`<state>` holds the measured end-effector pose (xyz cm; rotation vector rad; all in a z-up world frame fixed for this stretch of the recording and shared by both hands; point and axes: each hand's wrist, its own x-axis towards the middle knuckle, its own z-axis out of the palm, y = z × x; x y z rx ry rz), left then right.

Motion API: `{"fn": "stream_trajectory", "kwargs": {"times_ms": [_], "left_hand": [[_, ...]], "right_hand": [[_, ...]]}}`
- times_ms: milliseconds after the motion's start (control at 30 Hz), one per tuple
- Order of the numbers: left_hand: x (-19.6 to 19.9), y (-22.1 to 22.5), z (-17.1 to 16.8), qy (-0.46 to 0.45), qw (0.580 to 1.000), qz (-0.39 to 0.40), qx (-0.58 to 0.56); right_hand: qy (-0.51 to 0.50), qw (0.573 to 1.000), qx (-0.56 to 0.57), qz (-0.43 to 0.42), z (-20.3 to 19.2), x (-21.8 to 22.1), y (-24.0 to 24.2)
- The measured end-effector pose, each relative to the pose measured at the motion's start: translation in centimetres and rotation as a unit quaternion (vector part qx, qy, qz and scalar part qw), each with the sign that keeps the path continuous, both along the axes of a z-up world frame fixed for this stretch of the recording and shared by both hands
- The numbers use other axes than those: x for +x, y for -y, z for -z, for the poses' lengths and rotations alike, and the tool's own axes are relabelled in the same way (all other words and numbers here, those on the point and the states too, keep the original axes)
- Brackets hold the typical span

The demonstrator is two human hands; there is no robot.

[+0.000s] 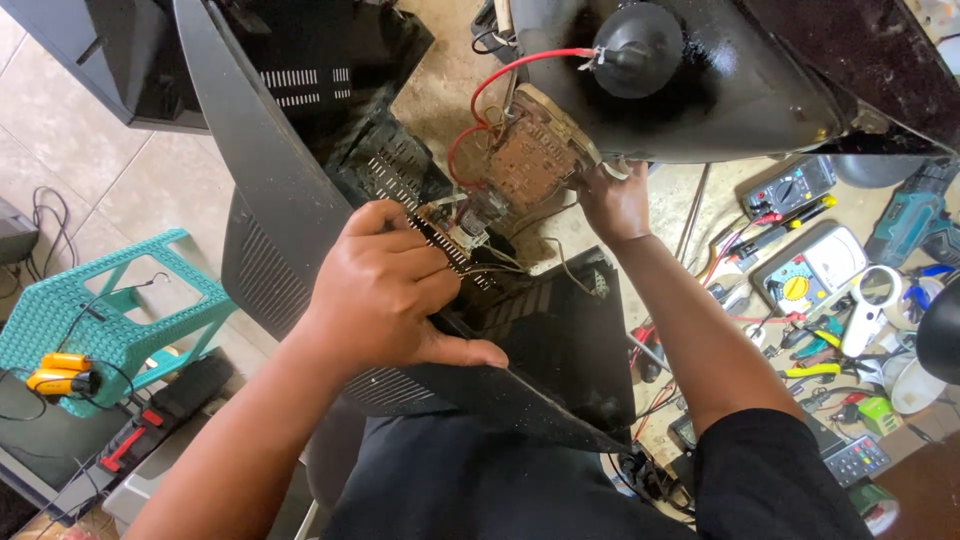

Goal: Repairing internal components of a CRT television, including using a heat gun and reassembling the outer casing.

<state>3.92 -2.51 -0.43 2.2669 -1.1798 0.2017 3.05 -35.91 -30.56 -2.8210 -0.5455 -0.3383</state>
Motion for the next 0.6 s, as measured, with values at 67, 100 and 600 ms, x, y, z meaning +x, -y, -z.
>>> {"fn": "stream_trajectory", "kwargs": {"times_ms": [67,100,600], "left_hand": [[0.0,0.0,-0.1,0.002,1.0,0.002,0.008],[0.0,0.0,-0.1,0.002,1.0,0.001,0.016],[0.0,0.4,-0.2,0.002,1.0,-0.008,0.013]], "right_hand": [[-0.014,1.0,0.006,-0.002,-0.6,-0.3,-0.1],[-0.029,0.999,0.012,-0.006,-1.0,-0.4,-0.2],[-0.359,0.902,-0.238,0.016,-5.9,1.1,-1.7]]}}
